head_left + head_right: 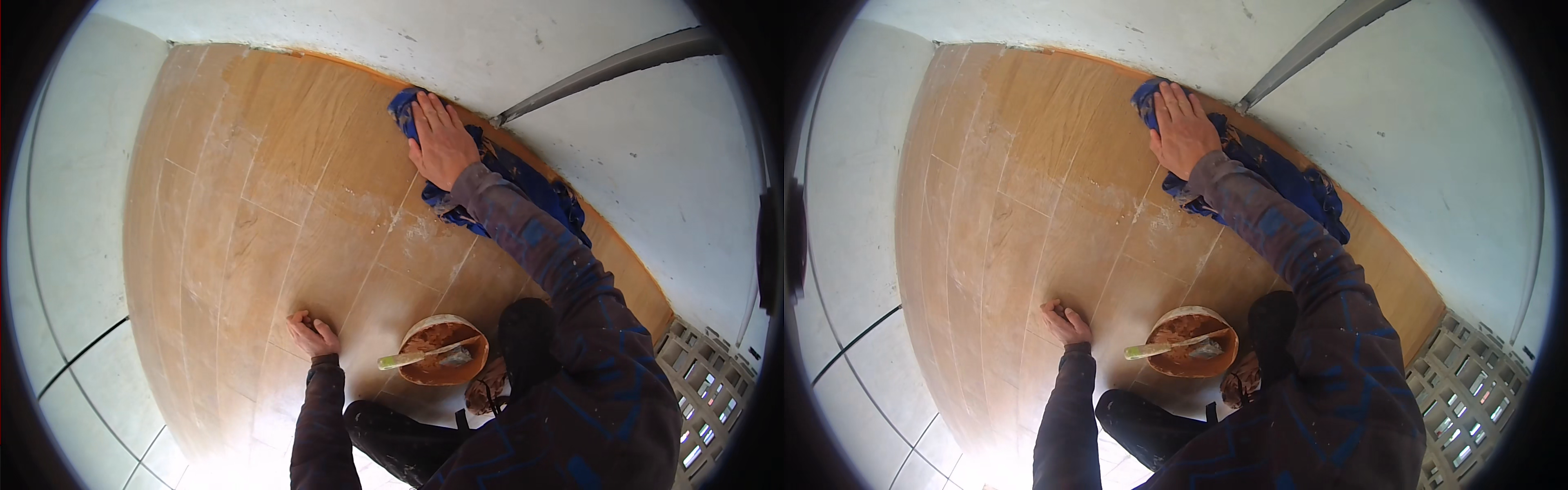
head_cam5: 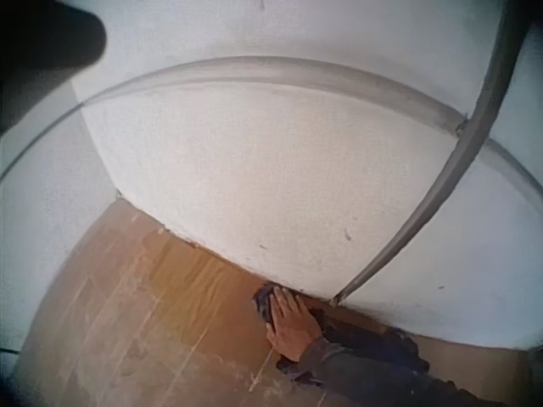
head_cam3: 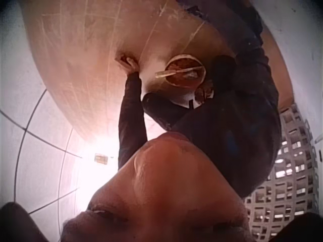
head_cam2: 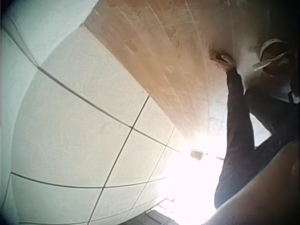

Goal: The person applies grout to the edge of a tiled floor using a putty knife and subsequently wipes away the excess grout with a blue cloth.

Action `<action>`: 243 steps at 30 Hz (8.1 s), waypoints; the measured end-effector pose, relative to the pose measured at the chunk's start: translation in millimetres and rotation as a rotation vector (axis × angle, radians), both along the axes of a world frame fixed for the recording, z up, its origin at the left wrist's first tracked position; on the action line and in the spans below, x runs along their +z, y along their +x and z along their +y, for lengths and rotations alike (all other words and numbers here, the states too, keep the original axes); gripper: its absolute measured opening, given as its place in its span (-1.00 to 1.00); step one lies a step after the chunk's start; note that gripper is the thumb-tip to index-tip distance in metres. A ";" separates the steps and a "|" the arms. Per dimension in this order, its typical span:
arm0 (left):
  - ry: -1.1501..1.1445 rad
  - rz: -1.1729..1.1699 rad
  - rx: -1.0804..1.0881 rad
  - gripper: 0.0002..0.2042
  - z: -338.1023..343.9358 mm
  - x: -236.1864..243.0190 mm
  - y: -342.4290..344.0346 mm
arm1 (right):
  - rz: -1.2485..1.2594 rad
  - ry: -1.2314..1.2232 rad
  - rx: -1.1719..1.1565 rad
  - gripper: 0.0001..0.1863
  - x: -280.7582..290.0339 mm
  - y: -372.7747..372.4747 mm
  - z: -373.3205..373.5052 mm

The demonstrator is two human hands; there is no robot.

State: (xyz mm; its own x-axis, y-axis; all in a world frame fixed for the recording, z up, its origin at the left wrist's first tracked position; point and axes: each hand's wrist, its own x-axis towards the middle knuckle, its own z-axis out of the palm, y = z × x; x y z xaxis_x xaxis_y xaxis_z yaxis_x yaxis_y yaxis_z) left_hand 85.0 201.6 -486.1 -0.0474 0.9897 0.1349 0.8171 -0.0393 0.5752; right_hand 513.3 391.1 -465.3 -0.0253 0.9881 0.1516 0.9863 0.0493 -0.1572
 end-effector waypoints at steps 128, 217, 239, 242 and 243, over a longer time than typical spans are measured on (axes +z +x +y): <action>0.032 -0.032 0.009 -0.71 3.7 6.6 1.9 | 0.059 0.034 0.074 -0.38 1.2 24.3 -69.2; 0.217 0.018 0.007 -0.66 11.0 -34.7 -17.4 | 0.250 0.243 -0.087 -0.55 -6.4 159.4 -280.5; 0.181 0.086 0.151 -0.66 4.5 -26.0 -11.1 | -0.163 0.115 -0.440 -0.35 -46.3 324.7 -541.4; 0.277 0.127 0.247 -0.66 -4.4 -33.8 -16.4 | -0.265 0.054 -0.687 -0.36 -60.3 357.3 -604.0; 0.271 -0.007 0.252 -0.65 -9.8 -46.4 -7.8 | -0.350 0.041 -0.734 -0.36 -55.0 387.4 -638.9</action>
